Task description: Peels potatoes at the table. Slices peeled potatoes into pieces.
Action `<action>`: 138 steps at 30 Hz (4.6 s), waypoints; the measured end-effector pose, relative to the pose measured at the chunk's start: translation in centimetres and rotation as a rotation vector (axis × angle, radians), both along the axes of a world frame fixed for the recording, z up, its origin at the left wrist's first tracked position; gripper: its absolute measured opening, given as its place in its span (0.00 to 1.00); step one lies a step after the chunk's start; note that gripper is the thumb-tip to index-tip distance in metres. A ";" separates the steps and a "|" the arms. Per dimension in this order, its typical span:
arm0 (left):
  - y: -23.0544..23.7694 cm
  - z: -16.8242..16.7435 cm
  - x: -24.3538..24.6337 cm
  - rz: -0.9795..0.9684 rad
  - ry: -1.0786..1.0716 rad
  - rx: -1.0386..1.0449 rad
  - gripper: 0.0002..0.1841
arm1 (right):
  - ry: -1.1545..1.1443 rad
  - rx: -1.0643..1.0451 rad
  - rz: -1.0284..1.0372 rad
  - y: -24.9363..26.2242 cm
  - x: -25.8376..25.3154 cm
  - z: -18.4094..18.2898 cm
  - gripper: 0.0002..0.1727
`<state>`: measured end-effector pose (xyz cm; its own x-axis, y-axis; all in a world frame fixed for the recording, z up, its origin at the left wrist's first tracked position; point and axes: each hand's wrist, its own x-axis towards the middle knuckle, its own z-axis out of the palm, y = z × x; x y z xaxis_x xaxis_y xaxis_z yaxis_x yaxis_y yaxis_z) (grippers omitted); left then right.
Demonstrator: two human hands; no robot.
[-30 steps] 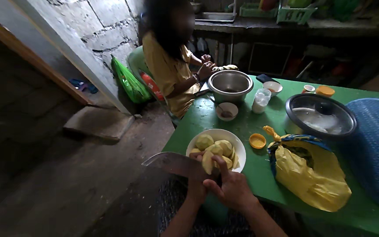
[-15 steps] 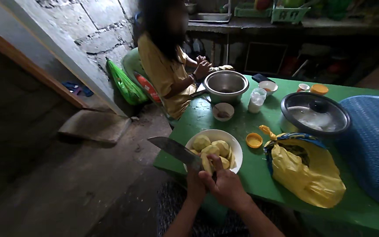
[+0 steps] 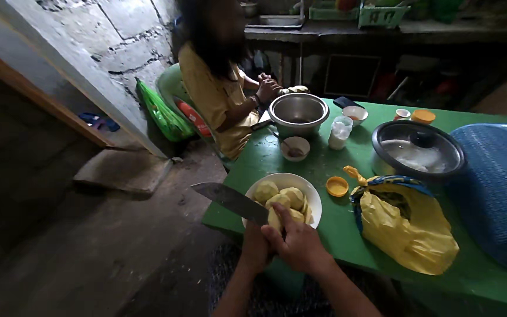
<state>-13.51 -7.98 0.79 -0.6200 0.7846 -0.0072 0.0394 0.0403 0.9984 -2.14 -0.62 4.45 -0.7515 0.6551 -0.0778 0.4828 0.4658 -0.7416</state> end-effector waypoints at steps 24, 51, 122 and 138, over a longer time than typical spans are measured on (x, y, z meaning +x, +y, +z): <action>1.9 1.6 0.2 0.062 -0.556 0.273 0.20 | 0.245 -0.123 -0.076 0.3 1.8 -1.2 0.45; 1.2 0.1 1.0 0.181 0.103 0.353 0.18 | 0.240 0.080 -0.084 -0.7 -0.3 -1.3 0.42; 1.5 0.2 1.5 0.161 -0.400 0.383 0.16 | 0.289 0.217 -0.015 -1.0 0.9 -2.3 0.48; 0.7 0.4 0.7 0.096 -0.663 0.326 0.16 | 0.268 0.463 -0.055 -0.5 -0.1 -2.8 0.47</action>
